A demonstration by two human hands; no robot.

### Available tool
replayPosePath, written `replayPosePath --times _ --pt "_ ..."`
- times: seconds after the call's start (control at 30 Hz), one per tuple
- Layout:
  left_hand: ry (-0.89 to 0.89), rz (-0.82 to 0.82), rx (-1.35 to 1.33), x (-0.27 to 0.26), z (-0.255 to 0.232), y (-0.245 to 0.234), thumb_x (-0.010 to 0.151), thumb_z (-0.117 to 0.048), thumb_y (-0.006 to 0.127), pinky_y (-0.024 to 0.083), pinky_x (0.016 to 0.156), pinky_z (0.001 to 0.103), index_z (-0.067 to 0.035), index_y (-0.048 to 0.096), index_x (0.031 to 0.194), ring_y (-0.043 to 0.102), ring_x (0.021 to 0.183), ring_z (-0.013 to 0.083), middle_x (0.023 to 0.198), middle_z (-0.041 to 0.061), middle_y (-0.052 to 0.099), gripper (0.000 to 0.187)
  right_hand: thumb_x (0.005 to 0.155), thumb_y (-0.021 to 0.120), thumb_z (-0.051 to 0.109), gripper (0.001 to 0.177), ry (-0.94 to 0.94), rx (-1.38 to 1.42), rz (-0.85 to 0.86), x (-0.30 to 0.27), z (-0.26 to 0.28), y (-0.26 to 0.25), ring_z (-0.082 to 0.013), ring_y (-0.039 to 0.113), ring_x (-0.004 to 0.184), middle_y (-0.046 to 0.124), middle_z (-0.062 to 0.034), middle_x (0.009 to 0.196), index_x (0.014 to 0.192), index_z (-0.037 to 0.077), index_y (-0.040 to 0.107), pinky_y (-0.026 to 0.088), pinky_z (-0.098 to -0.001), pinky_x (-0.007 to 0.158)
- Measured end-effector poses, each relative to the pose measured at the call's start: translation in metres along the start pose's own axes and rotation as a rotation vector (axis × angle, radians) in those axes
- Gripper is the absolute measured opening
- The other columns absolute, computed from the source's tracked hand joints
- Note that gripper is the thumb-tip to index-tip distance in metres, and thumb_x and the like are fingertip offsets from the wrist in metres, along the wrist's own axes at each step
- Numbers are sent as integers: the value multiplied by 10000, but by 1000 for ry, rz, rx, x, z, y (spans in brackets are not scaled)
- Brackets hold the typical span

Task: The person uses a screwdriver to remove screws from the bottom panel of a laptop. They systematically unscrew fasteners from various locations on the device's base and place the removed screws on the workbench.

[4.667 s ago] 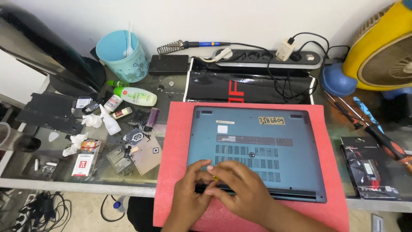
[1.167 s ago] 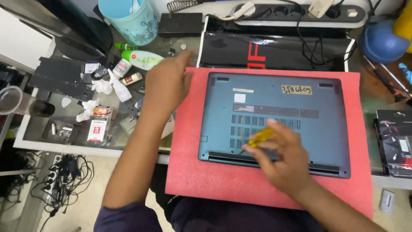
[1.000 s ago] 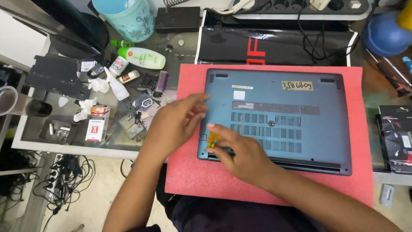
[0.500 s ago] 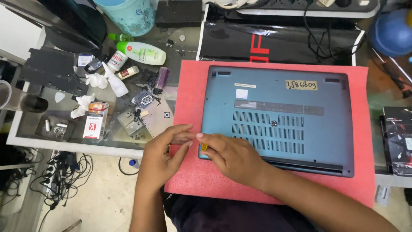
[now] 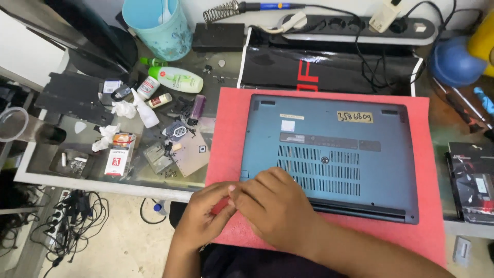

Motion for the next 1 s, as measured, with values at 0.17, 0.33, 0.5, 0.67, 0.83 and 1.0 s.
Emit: replayPosePath --times 0.17,0.33,0.5,0.67,0.83,1.0 --pt "60 -78 69 -2 2 2 974 -152 628 601 771 317 -23 706 1025 763 859 215 997 82 778 159 930 573 -22 79 13 87 151 -5 0 4 -263 473 662 549 -73 810 935 51 603 390 -385 592" --pt "110 -136 131 -2 7 2 956 -170 665 595 695 305 -14 712 997 755 785 213 944 91 776 168 864 587 -51 135 8 63 206 -3 -4 9 -237 442 626 494 -42 737 890 81 573 370 -372 537" --pt "116 -186 71 -2 2 1 1004 -198 567 572 654 296 -18 676 848 718 712 200 849 84 747 261 964 588 -57 182 -39 111 106 -2 0 13 -237 429 622 485 -58 740 834 66 553 366 -364 541" --pt "60 -338 123 -11 8 4 849 -45 683 556 628 263 -70 698 816 694 655 151 778 42 747 44 1007 596 -33 106 -75 240 122 2 0 13 -256 480 684 559 -65 813 930 29 632 450 -371 631" --pt "-58 -478 212 -14 0 14 853 -111 751 544 656 230 -114 745 867 678 676 83 798 3 767 16 995 556 -36 117 -101 174 86 2 -7 7 -248 483 696 592 -61 843 927 24 631 462 -368 649" --pt "-136 -257 -179 -18 12 17 874 18 695 611 924 261 -22 546 1394 780 1076 179 1180 165 798 542 1009 702 108 174 -61 232 -62 7 -12 0 -322 583 843 635 -176 1046 862 24 661 498 -416 749"
Point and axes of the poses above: each hand's wrist, its own x-axis towards the middle knuckle, its own y-axis out of the palm, z = x × y, the point moved 3 cm from there along x, towards the middle knuckle
